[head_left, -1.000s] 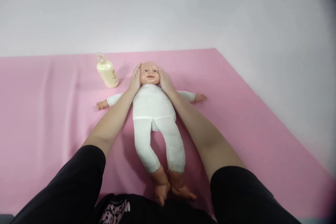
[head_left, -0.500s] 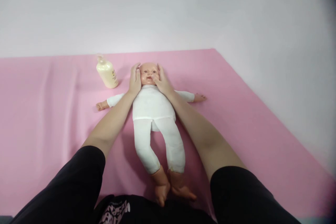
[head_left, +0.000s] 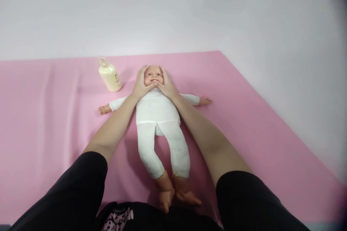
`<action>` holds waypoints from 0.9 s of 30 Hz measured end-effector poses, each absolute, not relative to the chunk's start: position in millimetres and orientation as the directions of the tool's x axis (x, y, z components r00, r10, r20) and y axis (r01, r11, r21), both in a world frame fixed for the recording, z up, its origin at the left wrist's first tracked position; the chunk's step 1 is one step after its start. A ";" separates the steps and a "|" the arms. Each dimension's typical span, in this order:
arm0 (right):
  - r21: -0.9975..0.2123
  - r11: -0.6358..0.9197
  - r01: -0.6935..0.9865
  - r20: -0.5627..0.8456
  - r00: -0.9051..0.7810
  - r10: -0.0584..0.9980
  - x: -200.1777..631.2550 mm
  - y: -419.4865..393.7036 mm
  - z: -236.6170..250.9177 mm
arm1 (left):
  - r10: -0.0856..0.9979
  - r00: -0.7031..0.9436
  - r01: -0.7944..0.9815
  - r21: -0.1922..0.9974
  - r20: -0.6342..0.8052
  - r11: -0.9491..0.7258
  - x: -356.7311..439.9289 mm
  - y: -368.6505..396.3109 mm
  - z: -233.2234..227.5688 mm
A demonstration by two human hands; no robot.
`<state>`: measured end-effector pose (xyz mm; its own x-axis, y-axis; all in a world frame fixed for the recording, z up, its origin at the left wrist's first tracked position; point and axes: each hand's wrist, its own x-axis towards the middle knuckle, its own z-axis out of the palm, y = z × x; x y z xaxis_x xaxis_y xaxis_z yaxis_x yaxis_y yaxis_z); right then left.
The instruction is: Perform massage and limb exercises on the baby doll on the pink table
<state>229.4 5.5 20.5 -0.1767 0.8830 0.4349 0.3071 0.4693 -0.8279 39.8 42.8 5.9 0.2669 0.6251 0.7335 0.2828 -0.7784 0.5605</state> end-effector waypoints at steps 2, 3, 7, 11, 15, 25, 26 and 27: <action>-0.832 0.466 0.302 0.430 -0.180 0.885 229.3 5.4 20.5 | 0.642 0.262 0.282 0.579 0.721 -0.765 39.8 42.5 6.0; -0.831 0.468 0.301 0.432 -0.180 0.884 229.2 5.6 20.1 | 0.647 0.262 0.277 0.586 0.717 -0.762 39.9 42.0 6.1; -0.829 0.482 0.284 0.446 -0.185 0.876 229.6 7.2 17.1 | 0.641 0.262 0.249 0.591 0.721 -0.767 39.4 38.9 6.1; -0.835 0.478 0.272 0.430 -0.219 0.876 231.3 9.2 14.0 | 0.644 0.266 0.245 0.596 0.717 -0.765 37.2 38.5 4.5; -0.844 0.469 0.259 0.419 -0.227 0.879 232.7 11.4 11.8 | 0.627 0.301 0.280 0.562 0.718 -0.778 35.5 43.2 1.5; -0.857 0.462 0.229 0.405 -0.257 0.878 236.0 13.1 11.0 | 0.636 0.314 0.293 0.565 0.705 -0.771 36.9 45.2 1.8; -0.863 0.453 0.223 0.396 -0.259 0.881 236.0 12.9 11.0 | 0.640 0.311 0.285 0.573 0.703 -0.768 36.8 43.8 2.9; -0.869 0.445 0.216 0.389 -0.260 0.884 236.0 12.8 10.9 | 0.644 0.307 0.277 0.582 0.701 -0.765 36.7 42.1 4.1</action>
